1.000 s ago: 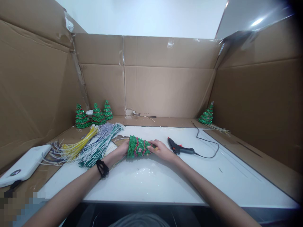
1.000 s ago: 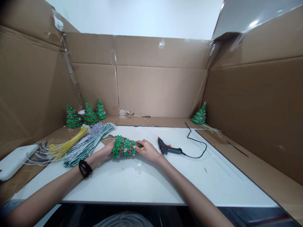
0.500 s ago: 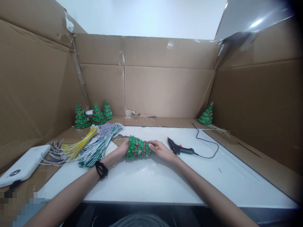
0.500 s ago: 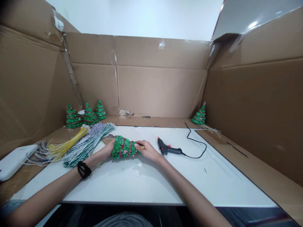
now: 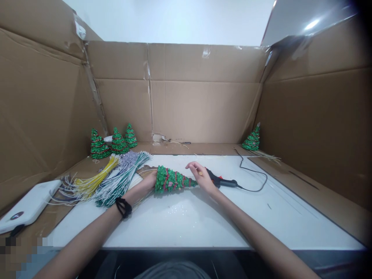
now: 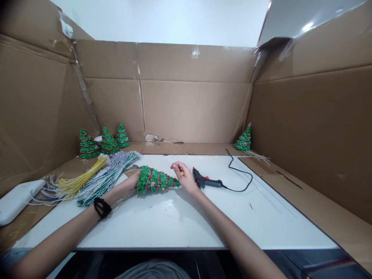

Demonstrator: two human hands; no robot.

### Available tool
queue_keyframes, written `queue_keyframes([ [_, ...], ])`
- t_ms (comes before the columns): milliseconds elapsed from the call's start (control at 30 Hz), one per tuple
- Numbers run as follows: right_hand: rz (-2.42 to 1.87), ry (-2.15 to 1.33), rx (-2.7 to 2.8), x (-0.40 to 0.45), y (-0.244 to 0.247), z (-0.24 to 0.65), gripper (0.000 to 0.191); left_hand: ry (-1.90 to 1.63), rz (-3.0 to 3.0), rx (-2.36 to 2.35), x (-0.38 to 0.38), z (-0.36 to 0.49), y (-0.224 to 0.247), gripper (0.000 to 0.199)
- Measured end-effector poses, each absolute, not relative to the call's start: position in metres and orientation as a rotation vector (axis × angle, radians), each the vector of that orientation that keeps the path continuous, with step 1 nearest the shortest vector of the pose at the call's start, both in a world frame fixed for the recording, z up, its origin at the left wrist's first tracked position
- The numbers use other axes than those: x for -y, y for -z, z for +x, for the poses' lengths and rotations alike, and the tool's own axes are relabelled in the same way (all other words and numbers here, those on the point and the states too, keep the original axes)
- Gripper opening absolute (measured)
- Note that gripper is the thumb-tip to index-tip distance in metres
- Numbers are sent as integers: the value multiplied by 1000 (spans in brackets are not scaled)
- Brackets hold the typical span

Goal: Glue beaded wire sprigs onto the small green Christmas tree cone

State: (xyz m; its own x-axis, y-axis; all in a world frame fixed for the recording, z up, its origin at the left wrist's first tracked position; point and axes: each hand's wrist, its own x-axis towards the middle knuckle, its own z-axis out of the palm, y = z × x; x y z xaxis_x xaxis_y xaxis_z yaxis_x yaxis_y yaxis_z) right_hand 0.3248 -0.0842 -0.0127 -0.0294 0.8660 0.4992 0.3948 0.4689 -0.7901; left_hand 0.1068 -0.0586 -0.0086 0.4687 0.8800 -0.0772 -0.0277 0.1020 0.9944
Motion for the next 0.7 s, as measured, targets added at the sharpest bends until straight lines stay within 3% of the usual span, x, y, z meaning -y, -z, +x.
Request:
queue_keyframes([
  [700,-1042,-485,1484,89,-1,333,44,-761,1347,-892,57,105,7,31],
])
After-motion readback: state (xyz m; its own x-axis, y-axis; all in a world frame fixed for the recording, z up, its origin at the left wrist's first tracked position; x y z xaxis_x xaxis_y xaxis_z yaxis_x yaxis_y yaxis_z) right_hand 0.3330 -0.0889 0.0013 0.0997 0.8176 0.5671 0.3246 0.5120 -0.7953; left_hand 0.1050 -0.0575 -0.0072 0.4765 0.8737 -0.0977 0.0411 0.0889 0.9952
